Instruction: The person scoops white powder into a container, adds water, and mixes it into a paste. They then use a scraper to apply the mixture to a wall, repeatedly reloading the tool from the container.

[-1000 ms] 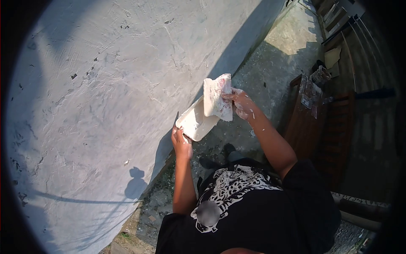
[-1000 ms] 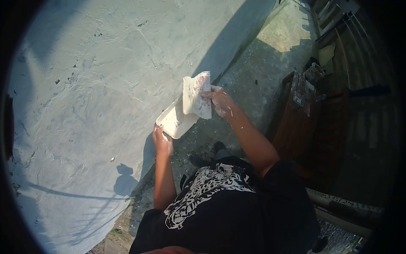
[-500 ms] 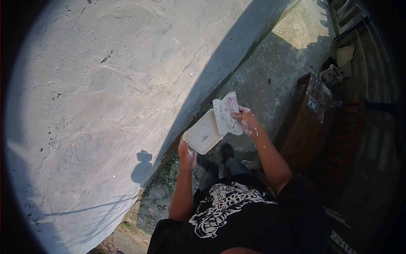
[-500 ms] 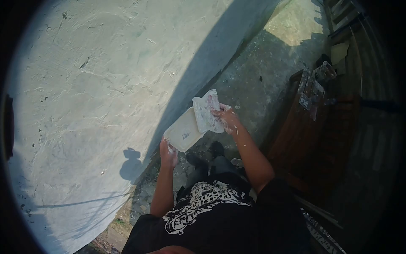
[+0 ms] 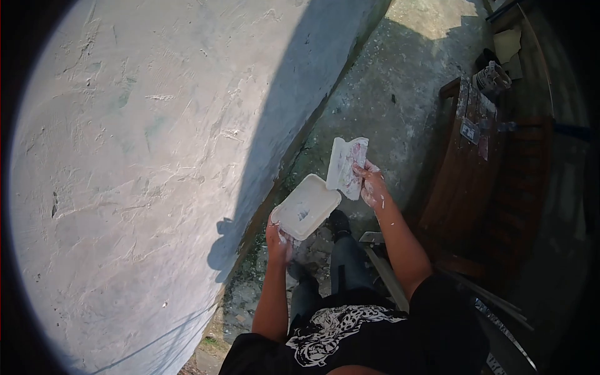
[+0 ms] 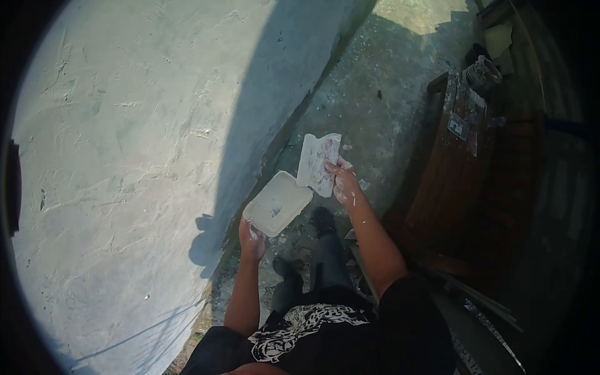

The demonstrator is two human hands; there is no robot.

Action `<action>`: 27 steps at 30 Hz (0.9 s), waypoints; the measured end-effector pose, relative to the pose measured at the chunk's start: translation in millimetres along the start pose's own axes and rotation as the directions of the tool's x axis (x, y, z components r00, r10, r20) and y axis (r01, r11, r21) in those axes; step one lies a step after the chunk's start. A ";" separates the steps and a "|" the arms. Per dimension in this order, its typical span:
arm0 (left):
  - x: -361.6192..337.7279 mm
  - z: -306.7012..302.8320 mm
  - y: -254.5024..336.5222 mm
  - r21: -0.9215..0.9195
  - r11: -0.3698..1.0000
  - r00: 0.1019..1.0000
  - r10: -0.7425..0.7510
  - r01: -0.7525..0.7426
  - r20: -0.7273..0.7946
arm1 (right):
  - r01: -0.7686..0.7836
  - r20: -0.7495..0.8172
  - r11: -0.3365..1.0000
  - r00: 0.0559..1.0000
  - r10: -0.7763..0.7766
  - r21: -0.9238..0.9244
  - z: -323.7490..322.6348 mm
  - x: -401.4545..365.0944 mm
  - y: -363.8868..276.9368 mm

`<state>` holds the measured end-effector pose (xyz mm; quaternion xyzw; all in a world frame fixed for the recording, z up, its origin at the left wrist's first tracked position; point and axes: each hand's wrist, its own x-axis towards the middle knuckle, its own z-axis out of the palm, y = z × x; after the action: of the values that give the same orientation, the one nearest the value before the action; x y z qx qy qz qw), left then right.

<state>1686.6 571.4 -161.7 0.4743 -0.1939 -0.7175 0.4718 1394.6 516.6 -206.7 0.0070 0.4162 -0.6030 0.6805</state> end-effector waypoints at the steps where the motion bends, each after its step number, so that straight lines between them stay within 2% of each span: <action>1: 7.5 -6.1 -4.2 0.024 1.000 1.000 0.003 -0.003 -0.003 | 0.027 -0.008 0.999 1.000 -0.027 0.047 -6.6 7.2 5.2; 2: 11.8 -14.1 -10.8 0.034 0.999 1.000 -0.003 0.002 0.009 | 0.039 -0.014 0.998 0.999 -0.038 0.057 -17.2 14.0 14.1; 4: 32.8 -34.9 -25.4 -0.040 0.999 0.998 -0.022 0.020 -0.063 | 0.096 -0.034 0.982 0.995 -0.092 0.159 -43.0 46.2 38.4; 5: 44.4 -49.6 -32.8 -0.016 1.000 0.999 -0.026 0.026 -0.035 | 0.124 -0.043 0.975 0.992 -0.118 0.183 -58.4 64.5 53.1; 8: 67.3 -99.7 -64.6 -0.034 0.999 0.998 -0.017 0.015 -0.064 | 0.123 -0.053 0.958 0.992 -0.113 0.257 -100.3 104.2 103.3; 10: 81.5 -133.0 -83.2 -0.065 0.998 0.993 -0.017 0.010 -0.120 | 0.074 -0.145 0.987 0.988 -0.054 0.140 -106.3 131.0 136.9; 11: 87.1 -148.2 -92.2 -0.061 0.998 0.993 -0.031 0.024 -0.116 | 0.060 -0.113 0.993 0.992 -0.049 0.101 -107.7 146.0 155.8; 13: 88.9 -176.1 -105.9 -0.091 0.996 0.985 -0.034 0.019 -0.170 | 0.064 -0.151 0.996 0.987 -0.054 0.060 -113.9 178.9 200.1; 15: 90.4 -213.1 -119.6 -0.066 0.997 0.981 -0.054 0.042 -0.185 | 0.159 -0.230 0.986 0.959 -0.164 -0.041 -107.4 216.2 238.1; 17: 88.2 -235.6 -127.9 -0.013 0.998 0.969 -0.060 0.058 -0.240 | 0.132 -0.336 0.917 0.903 -0.267 -0.376 -106.8 258.4 263.8; 19: 84.7 -257.2 -133.1 -0.015 0.998 0.970 -0.068 0.066 -0.232 | 0.213 -0.452 0.885 0.796 -0.403 -0.414 -75.5 289.5 277.2; 21: 86.1 -268.4 -131.8 -0.013 0.998 0.972 -0.065 0.063 -0.224 | 0.128 -0.345 0.754 0.832 -0.436 -0.644 -40.8 299.2 285.8; 23: 82.6 -267.8 -128.1 0.069 0.998 0.970 0.006 0.011 -0.244 | 0.135 -0.237 0.455 0.705 -0.668 -0.880 -23.7 318.8 367.4; 25: 78.8 -269.8 -125.3 0.084 0.996 0.966 0.010 0.012 -0.260 | 0.260 -0.009 0.360 0.800 -0.600 -0.896 -43.7 306.7 441.0; 26: 79.9 -270.9 -122.6 0.105 0.995 0.964 0.029 -0.002 -0.263 | 0.439 0.118 0.244 0.649 -0.752 -0.865 -57.3 282.5 460.2; 27: 82.4 -275.3 -123.0 0.036 0.999 0.967 0.000 0.009 -0.256 | 0.591 0.233 0.093 0.452 -0.861 -0.801 -70.8 264.3 466.8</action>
<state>1855.1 606.0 -422.6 0.5719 -0.1435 -0.6477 0.4825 1721.5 464.7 -634.7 -0.4189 0.6781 -0.5896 0.1308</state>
